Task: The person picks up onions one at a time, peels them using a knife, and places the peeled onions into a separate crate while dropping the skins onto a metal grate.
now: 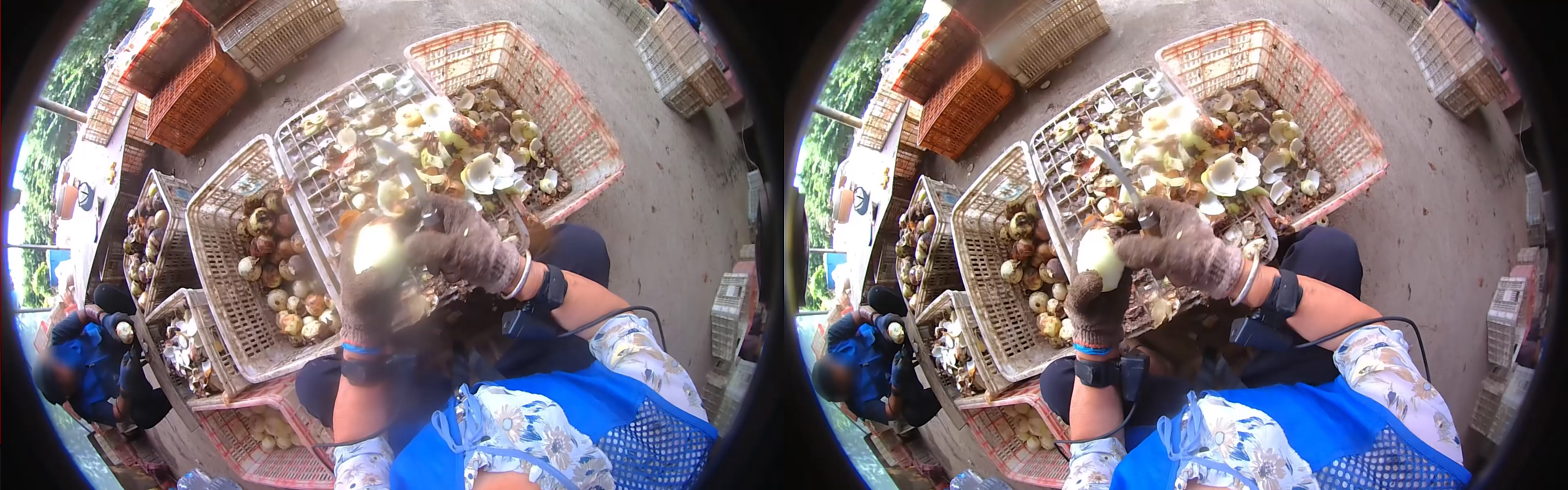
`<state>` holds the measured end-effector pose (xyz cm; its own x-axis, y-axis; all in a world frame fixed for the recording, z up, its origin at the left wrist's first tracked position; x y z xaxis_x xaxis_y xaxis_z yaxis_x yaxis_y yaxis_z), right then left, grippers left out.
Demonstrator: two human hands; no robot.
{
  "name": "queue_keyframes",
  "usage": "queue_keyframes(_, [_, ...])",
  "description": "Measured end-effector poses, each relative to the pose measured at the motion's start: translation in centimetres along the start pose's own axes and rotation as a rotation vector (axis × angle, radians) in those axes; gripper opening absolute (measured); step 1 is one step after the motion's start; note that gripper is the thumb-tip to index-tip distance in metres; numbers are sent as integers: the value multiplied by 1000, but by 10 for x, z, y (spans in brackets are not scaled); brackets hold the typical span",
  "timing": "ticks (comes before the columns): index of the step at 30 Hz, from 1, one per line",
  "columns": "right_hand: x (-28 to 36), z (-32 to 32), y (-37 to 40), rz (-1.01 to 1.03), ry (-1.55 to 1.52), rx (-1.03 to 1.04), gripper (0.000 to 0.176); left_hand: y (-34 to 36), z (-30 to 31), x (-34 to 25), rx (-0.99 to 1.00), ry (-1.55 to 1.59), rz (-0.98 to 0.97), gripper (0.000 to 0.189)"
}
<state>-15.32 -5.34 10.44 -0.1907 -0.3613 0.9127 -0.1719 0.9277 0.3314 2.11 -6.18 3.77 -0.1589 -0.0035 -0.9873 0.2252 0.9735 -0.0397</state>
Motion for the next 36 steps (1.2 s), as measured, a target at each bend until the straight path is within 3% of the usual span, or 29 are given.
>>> queue_keyframes(2, [-9,-5,-1,271,26,-105,40,-2,-18,-34,-185,351,197,35])
queue_keyframes(3, [-21,-4,-6,268,24,-111,40,-2,-16,-30,-181,351,203,35])
queue_keyframes(5, [-23,1,-13,662,119,-167,31,-8,-11,-34,-95,-231,-43,45])
queue_keyframes(6, [-26,5,-14,661,118,-166,31,-5,-12,-33,-97,-231,-43,45])
queue_keyframes(8, [-21,8,-9,800,593,-293,21,-2,-23,-48,-100,-175,11,52])
queue_keyframes(10, [-19,8,-13,769,411,-284,12,-4,-22,-46,-69,-242,-41,49])
queue_keyframes(12, [-9,8,-12,20,-165,-129,14,-5,-20,-34,-88,136,87,48])
queue_keyframes(13, [4,2,-21,497,302,-92,19,-4,-24,-36,-40,316,146,43])
queue_keyframes(14, [4,4,-19,500,304,-89,19,-4,-24,-30,-42,317,142,43])
queue_keyframes(16, [2,3,-8,-45,-198,-70,23,-3,-18,-19,-112,-53,-80,39])
queue_keyframes(17, [-13,4,-14,106,-163,6,26,-3,-14,-17,-113,-55,-82,39])
queue_keyframes(18, [-18,5,-14,107,-164,7,26,-4,-8,-15,-74,-13,-24,52])
queue_keyframes(20, [-7,3,-11,416,529,-102,30,-7,-3,-16,6,72,96,79])
queue_keyframes(21, [-10,5,-11,161,196,-63,33,-5,-2,-19,9,73,100,79])
queue_keyframes(23, [-21,8,-16,179,252,-35,33,-2,-9,-30,89,-198,287,81])
queue_keyframes(26, [-23,9,-17,173,314,29,34,8,-14,-18,34,-75,224,84])
queue_keyframes(28, [-15,9,-18,362,533,107,34,8,-13,-18,26,-222,185,82])
queue_keyframes(30, [-15,6,-15,351,432,149,33,5,-11,-17,20,-365,139,81])
queue_keyframes(32, [-27,5,-17,496,533,126,32,5,-9,-18,41,-598,-75,80])
queue_keyframes(36, [-38,10,-20,509,603,49,32,4,-12,-21,84,-658,-57,81])
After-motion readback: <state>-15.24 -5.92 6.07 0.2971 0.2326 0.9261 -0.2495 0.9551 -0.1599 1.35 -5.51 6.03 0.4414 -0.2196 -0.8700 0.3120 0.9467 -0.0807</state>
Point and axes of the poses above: each hand's wrist, its own y-axis away from the middle knuckle, its own z-axis out of the back of the hand, x = y × z, the point moved 3 cm from there along -y, towards the middle knuckle, and after that the axes turned 1 degree about x, right-handed, at the moved point
